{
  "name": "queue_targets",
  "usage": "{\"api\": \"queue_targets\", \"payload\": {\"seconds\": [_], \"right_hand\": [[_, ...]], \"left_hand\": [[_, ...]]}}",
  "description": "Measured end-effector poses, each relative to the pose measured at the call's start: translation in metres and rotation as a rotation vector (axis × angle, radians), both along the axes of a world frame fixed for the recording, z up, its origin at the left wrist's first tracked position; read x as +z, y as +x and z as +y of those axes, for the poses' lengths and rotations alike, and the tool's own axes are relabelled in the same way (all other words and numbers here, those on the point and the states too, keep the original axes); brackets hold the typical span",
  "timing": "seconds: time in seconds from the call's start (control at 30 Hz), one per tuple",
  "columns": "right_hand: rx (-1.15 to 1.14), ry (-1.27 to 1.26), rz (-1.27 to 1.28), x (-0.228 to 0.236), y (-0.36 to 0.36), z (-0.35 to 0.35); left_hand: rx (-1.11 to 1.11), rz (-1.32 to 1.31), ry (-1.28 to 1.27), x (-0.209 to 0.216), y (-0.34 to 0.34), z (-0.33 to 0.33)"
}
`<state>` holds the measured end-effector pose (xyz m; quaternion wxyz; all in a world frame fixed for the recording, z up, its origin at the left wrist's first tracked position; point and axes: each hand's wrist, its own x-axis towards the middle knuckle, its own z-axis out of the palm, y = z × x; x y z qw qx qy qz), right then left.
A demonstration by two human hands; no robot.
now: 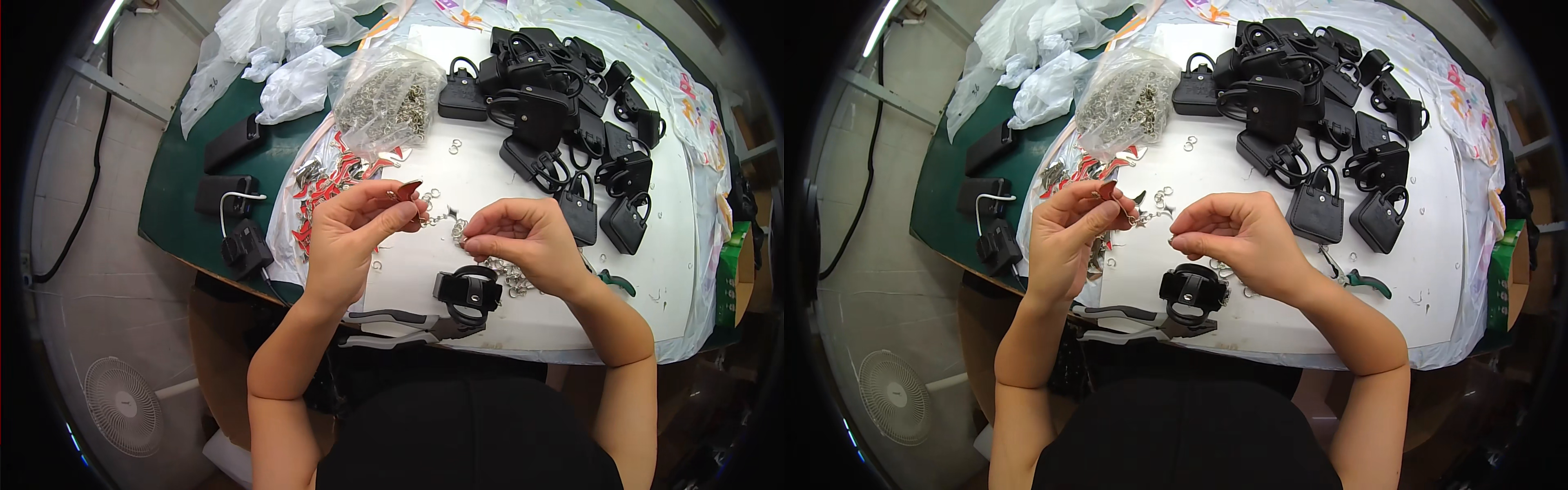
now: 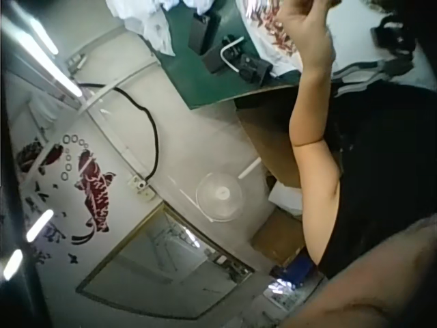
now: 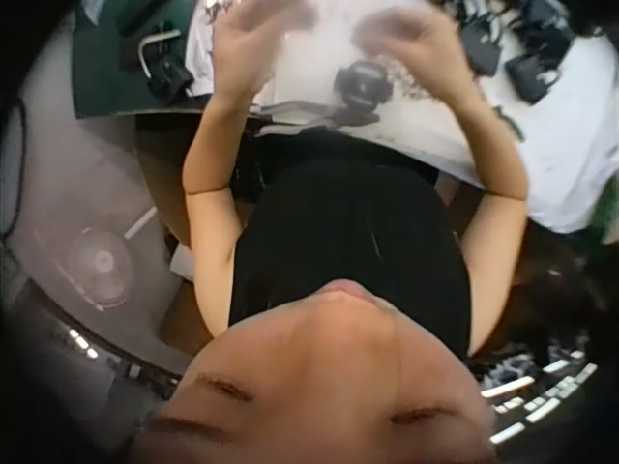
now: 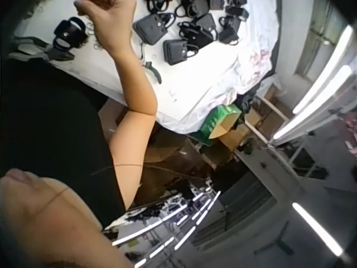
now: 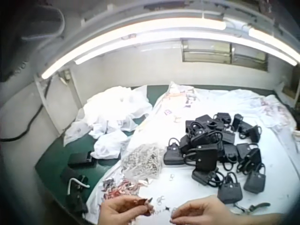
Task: The person attaches metal rings and charms to small black bag-shaped accessories, using two pairs of pliers to open and close the jump rings.
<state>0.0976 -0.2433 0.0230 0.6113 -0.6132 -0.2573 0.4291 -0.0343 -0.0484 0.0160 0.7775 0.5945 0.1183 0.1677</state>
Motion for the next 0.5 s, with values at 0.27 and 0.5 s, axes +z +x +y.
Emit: {"api": "queue_targets", "payload": {"seconds": [0.27,0.5], "right_hand": [[0.005,0.087,0.044,0.006,-0.007,0.004],[0.016,0.113,0.163,0.007,-0.008,0.006]], "left_hand": [[-0.04,-0.035,-0.163,0.013,-0.001,-0.011],[-0.025,-0.093,-0.231,0.013,-0.002,-0.016]]}}
